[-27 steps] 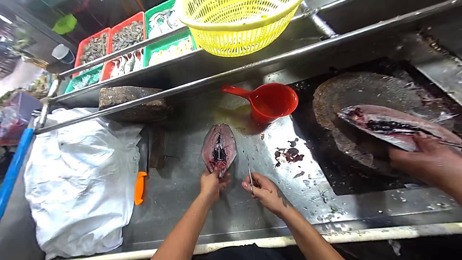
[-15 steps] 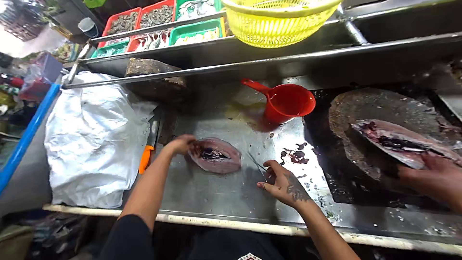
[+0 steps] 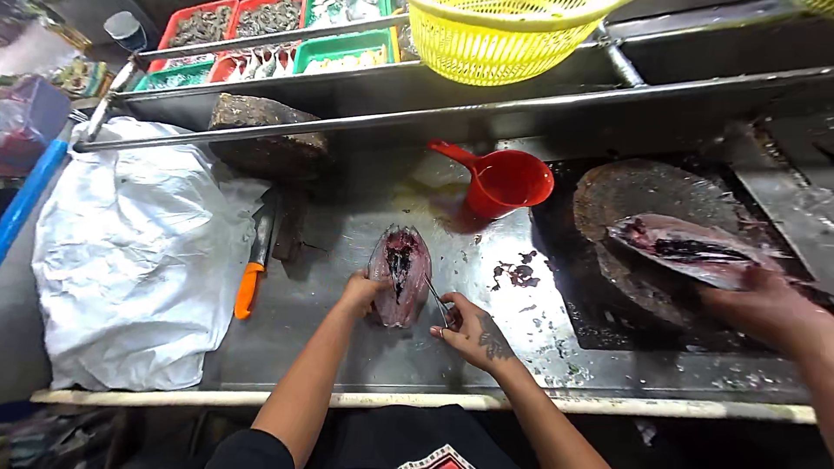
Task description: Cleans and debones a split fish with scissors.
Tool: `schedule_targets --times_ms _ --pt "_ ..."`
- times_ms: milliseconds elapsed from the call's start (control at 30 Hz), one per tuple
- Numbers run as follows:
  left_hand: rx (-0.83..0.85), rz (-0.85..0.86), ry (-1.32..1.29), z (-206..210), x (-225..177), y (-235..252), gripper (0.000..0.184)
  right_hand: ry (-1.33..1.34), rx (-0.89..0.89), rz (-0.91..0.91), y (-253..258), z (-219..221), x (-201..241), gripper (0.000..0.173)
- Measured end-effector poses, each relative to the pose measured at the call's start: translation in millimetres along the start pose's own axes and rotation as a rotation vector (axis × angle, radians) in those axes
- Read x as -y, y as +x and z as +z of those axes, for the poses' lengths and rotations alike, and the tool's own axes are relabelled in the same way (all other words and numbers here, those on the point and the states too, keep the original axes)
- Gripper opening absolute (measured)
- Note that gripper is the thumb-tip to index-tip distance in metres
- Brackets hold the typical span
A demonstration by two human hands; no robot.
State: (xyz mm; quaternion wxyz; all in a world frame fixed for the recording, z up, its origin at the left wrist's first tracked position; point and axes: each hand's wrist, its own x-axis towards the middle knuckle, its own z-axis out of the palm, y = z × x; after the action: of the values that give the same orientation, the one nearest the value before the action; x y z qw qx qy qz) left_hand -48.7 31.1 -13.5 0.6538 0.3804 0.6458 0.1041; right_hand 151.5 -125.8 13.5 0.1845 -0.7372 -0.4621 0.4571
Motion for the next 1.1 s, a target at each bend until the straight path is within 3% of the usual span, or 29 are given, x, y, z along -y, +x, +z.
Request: schedule_targets --times_ms 100,300,533,767,967,1033,1100 --pt "-0.021 0.057 -0.104 35 -10 13 0.075 -0.121 -0.073 0.027 7 -3 2 0.081" --pt "-0.162 0.217 -0.142 68 -22 27 0.093 -0.258 -0.095 0.096 7 -8 5 0.071" --pt "-0.014 0.197 -0.379 70 -12 29 0.119 -0.29 -0.074 0.118 6 -3 12 0.069" --pt "-0.027 0.159 -0.463 79 -13 26 0.122 -0.351 -0.024 0.134 4 -8 16 0.066" --pt "-0.037 0.136 -0.504 84 -11 23 0.117 -0.536 -0.175 0.021 13 9 19 0.063" --pt "-0.057 0.136 -0.526 86 -11 24 0.115 -0.417 -0.141 0.035 18 10 18 0.062" --pt "-0.077 0.145 -0.538 86 -13 25 0.112 -0.039 -0.075 0.063 21 8 18 0.059"
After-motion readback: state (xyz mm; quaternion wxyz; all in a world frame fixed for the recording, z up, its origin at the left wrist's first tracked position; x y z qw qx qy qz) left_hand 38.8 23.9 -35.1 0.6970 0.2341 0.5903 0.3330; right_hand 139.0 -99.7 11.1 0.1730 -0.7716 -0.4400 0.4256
